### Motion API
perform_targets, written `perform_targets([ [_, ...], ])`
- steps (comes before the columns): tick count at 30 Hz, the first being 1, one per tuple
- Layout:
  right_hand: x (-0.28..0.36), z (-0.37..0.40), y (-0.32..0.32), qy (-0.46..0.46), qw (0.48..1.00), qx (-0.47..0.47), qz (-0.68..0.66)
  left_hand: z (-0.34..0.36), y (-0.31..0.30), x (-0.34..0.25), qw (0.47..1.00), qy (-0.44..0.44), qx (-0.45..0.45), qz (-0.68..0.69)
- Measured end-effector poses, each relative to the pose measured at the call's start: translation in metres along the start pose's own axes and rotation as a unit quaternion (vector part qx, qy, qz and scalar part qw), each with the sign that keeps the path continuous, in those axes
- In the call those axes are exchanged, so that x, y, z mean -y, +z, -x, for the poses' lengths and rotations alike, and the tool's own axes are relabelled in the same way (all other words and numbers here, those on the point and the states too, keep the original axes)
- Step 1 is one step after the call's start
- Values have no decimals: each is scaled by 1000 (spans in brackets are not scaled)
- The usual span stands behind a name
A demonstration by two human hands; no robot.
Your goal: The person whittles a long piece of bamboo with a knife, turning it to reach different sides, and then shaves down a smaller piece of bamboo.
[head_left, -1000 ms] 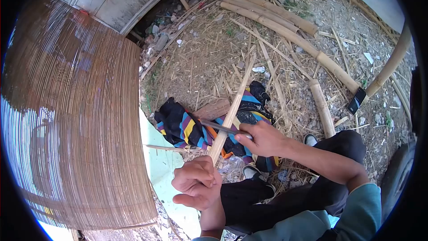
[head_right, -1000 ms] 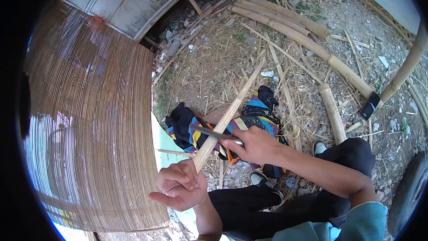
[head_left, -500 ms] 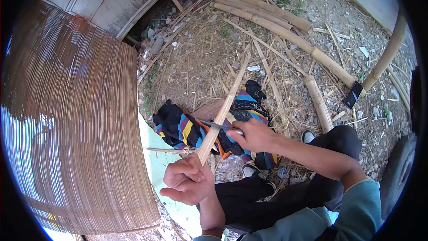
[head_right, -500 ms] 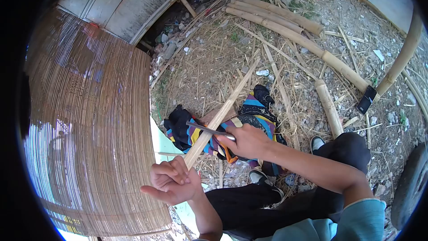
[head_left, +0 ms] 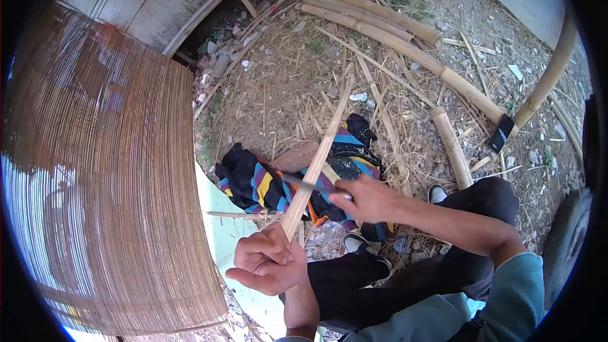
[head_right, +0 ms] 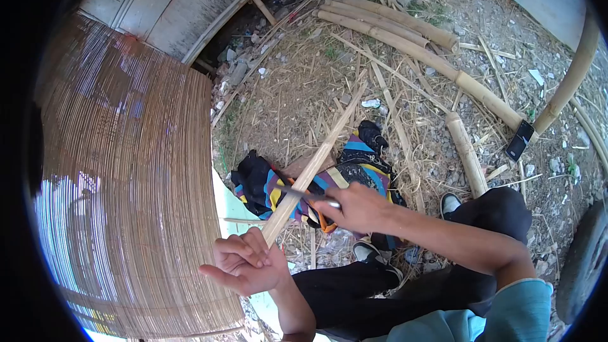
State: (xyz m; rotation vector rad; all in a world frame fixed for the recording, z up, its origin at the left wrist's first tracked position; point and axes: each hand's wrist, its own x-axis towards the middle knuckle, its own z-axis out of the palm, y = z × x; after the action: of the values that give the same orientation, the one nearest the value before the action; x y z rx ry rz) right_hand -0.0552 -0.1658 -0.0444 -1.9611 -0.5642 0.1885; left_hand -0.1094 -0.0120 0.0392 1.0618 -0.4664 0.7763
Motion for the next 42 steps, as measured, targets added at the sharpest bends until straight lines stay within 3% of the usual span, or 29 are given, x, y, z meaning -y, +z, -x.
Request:
perform_targets([
  [4,-9,-11,-8,80,996,-15,48,-3,1,-4,999,7,36,-29],
  [6,2,3,-4,-16,1000,0,-8,-1,0,-3,998,7,54,-23],
  [10,-25,-21,-8,168,986,5,-16,-1,-1,-3,997,11,63,-39],
  [12,-18,-17,-13,154,988,16,10,-1,-3,-4,997,9,66,-36],
  [14,4,-3,-14,61,997,48,-25,0,-5,-1,997,10,63,-33],
  [15,3,2,-9,-17,999,33,-34,-3,-6,0,989,23,136,-48],
  [16,-1,0,-8,-15,999,37,-37,-4,-7,-1,975,34,208,-66],
  [19,-2,-6,-7,62,997,16,-44,-5,-11,0,978,33,199,-49],
  [23,22,8,-11,-68,996,48,-39,-6,-9,3,970,47,233,-47],
  [24,19,6,-11,-65,996,51,-43,-6,-10,2,971,42,232,-50],
  [27,-21,-18,1,117,992,-15,-39,-11,-15,2,964,36,261,-39],
  [28,-19,-15,2,118,992,-21,-39,-9,-14,1,963,36,265,-34],
  [30,-16,-12,2,33,998,-59,5,-4,-12,2,975,44,214,-47],
  [31,-13,-12,-1,41,997,6,-63,-6,-10,3,971,43,232,-38],
  [34,-35,-26,5,76,996,-23,-46,-8,-15,1,976,34,208,-62],
  [35,-37,-32,4,171,984,-4,-52,-11,-22,1,977,31,205,-43],
  [36,-29,-30,4,168,984,-8,-52,-9,-19,1,977,34,208,-41],
  [38,-13,-19,5,60,995,-68,-45,-5,-11,0,978,22,202,-55],
  [39,-18,-20,9,37,997,-54,-43,-5,-11,1,975,31,214,-59],
  [42,-42,-39,16,118,990,-66,-44,-8,-21,0,978,25,197,-61],
])
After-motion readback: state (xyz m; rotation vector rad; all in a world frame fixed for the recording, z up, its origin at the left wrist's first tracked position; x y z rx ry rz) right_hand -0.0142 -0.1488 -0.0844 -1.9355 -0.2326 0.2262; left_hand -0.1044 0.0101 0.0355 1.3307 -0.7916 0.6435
